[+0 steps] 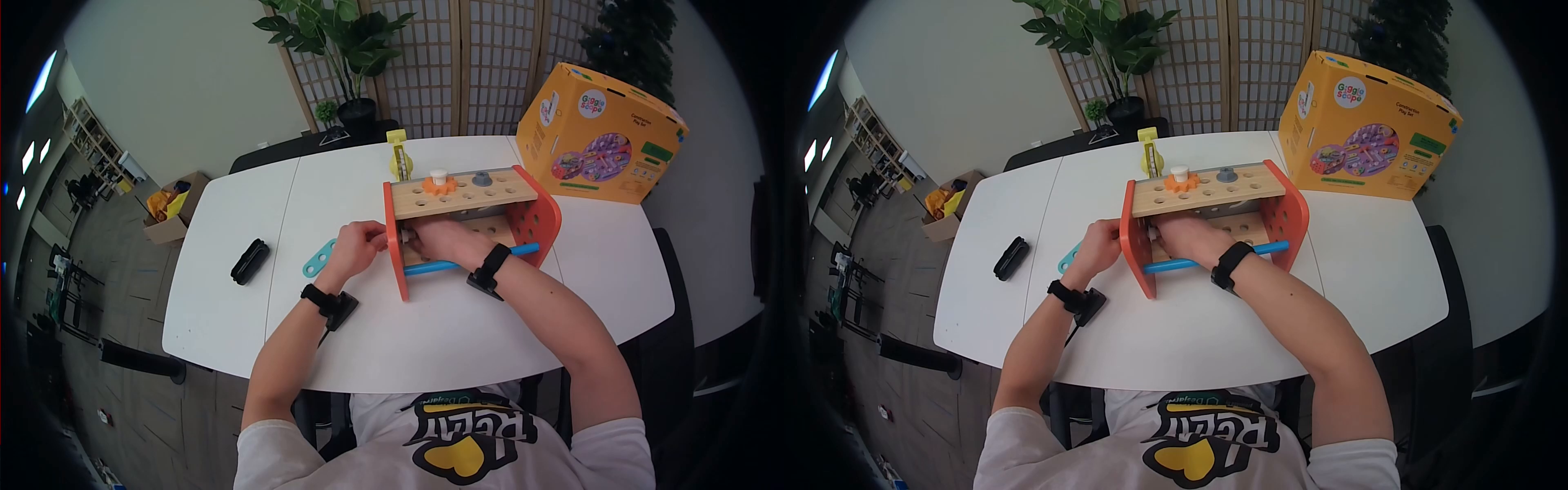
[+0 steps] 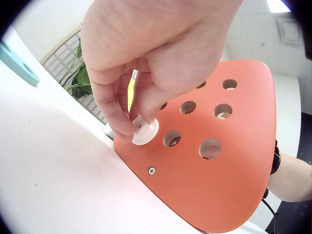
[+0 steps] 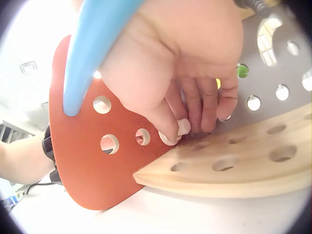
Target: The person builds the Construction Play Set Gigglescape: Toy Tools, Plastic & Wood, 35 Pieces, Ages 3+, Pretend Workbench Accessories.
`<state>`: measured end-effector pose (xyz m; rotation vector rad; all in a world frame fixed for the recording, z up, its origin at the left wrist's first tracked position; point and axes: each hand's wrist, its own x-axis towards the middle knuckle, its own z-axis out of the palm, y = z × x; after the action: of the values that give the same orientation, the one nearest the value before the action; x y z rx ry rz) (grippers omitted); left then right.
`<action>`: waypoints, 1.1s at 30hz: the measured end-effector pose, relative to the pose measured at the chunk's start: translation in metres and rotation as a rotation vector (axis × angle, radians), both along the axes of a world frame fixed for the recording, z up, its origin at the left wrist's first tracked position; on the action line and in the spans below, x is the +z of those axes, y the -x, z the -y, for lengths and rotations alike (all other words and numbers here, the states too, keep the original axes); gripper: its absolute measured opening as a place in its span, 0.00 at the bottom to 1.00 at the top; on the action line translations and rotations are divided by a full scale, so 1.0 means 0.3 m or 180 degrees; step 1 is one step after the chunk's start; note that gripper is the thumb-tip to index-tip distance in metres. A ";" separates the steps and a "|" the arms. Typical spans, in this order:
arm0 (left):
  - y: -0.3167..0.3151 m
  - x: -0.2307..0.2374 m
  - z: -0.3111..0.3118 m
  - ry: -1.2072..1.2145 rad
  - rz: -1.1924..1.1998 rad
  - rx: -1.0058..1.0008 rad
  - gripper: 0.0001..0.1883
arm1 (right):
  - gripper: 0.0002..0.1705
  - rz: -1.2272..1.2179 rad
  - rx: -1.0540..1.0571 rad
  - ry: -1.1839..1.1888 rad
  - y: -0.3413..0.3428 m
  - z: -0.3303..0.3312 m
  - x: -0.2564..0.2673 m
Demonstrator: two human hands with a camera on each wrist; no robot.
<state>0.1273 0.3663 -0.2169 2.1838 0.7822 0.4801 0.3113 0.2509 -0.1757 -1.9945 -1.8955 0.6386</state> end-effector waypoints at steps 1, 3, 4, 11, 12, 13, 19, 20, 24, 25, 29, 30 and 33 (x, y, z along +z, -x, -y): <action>0.001 -0.005 -0.003 0.0011 0.0019 -0.0001 0.10 | 0.19 0.0054 0.0065 -0.0073 -0.005 -0.006 -0.018; 0.001 -0.008 -0.004 0.0035 0.0058 -0.0010 0.10 | 0.18 0.0164 0.0189 -0.0217 -0.010 -0.016 -0.053; 0.000 -0.005 -0.002 0.0044 0.0049 -0.0007 0.10 | 0.17 0.0054 0.0152 -0.0271 -0.011 -0.014 -0.055; 0.000 0.021 0.017 -0.0006 -0.0028 0.0026 0.10 | 0.16 -0.0014 0.0016 -0.0111 0.009 -0.005 -0.001; -0.001 0.022 0.018 -0.0001 -0.0037 0.0037 0.10 | 0.16 -0.0048 0.0011 -0.0082 0.006 -0.009 -0.009; -0.001 0.018 0.017 0.0029 -0.0003 0.0034 0.10 | 0.17 0.0046 0.0084 -0.0245 -0.004 -0.020 -0.043; -0.001 0.007 0.015 0.0092 0.0072 0.0046 0.10 | 0.17 0.0020 0.0170 -0.0673 -0.002 -0.006 -0.053; -0.001 0.007 0.013 0.0092 0.0080 0.0042 0.10 | 0.18 -0.0013 0.0037 -0.0416 0.012 0.012 0.002; -0.001 0.016 0.020 0.0081 0.0068 0.0061 0.11 | 0.19 0.0021 -0.0036 -0.0036 0.017 0.014 0.033; -0.001 0.017 0.019 0.0025 0.0046 0.0032 0.11 | 0.19 0.0007 -0.0031 0.0027 0.017 0.010 0.029; -0.002 0.022 0.016 -0.0086 -0.0009 0.0007 0.11 | 0.20 0.0021 0.0017 -0.0048 0.014 -0.003 -0.002; -0.001 0.022 0.018 -0.0083 -0.0015 0.0024 0.11 | 0.20 0.0041 0.0037 -0.0145 0.014 -0.002 -0.009; 0.001 0.006 0.016 -0.0072 0.0089 0.0037 0.11 | 0.19 -0.0077 0.0041 -0.0399 0.016 0.010 -0.008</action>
<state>0.1270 0.3615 -0.2151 2.1897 0.7782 0.5267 0.3065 0.2480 -0.1781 -1.8903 -1.8871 0.5310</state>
